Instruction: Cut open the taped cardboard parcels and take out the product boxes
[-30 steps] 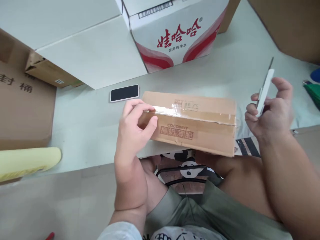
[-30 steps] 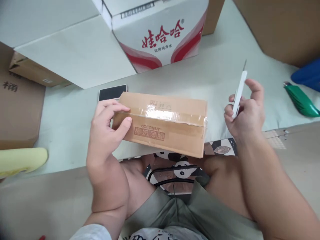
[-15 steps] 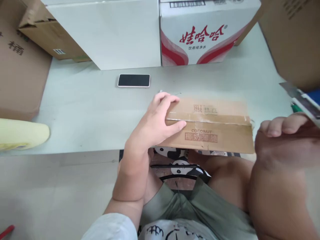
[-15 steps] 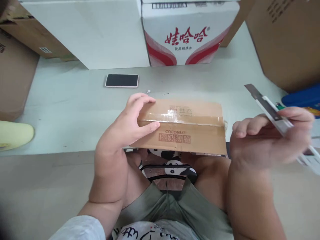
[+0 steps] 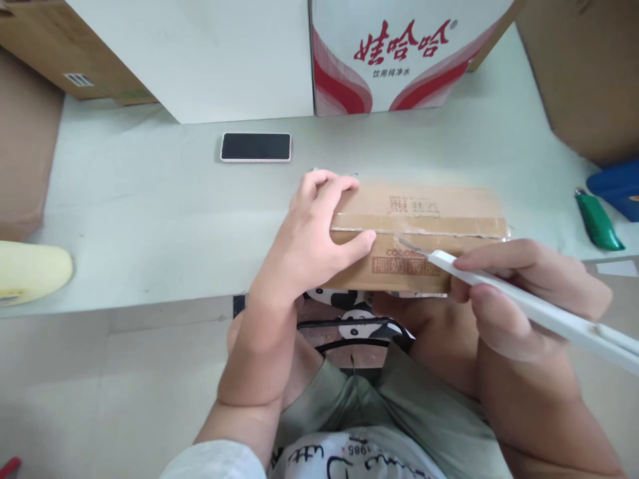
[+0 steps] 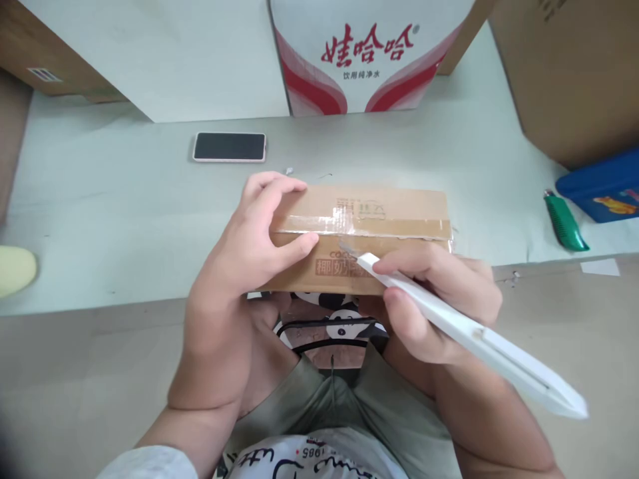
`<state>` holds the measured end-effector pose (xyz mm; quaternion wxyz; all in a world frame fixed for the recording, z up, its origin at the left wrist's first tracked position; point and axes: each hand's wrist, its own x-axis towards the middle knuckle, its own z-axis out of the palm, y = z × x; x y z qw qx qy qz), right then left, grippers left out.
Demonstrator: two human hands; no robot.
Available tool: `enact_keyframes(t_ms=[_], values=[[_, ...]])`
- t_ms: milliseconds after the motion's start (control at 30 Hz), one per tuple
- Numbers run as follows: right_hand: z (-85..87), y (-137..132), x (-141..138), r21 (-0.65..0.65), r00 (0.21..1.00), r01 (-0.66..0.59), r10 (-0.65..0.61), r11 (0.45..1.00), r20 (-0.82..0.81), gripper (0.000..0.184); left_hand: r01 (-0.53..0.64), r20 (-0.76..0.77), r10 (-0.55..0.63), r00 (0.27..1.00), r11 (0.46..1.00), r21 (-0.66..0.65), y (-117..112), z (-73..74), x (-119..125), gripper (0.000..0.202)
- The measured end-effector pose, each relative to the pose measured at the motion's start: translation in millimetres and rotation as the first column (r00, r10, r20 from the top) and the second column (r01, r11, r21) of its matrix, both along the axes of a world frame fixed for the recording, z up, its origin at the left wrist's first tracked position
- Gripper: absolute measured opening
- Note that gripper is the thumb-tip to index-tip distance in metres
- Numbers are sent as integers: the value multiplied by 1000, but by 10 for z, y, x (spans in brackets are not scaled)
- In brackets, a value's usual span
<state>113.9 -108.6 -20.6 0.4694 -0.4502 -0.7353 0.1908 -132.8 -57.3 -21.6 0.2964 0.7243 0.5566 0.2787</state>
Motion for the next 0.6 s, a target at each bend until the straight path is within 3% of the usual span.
enact_keyframes(t_ms=[133,367,467,600], values=[[67,39,-46,61,996,-34,29,998,88,6,-5,-10,5,1000,1000,2,-1,12,16,49],[136,85,-104,15,985,-69,66,998,158,8,-17,-37,17,999,1000,-8,24,37,11,51],[126,103,-108,-6,979,-59,59,998,193,11,-16,-43,15,999,1000,-10,24,36,-1,53],[78,117,-84,68,987,-57,47,996,151,8,-29,-42,28,999,999,-20,29,21,-19,54]])
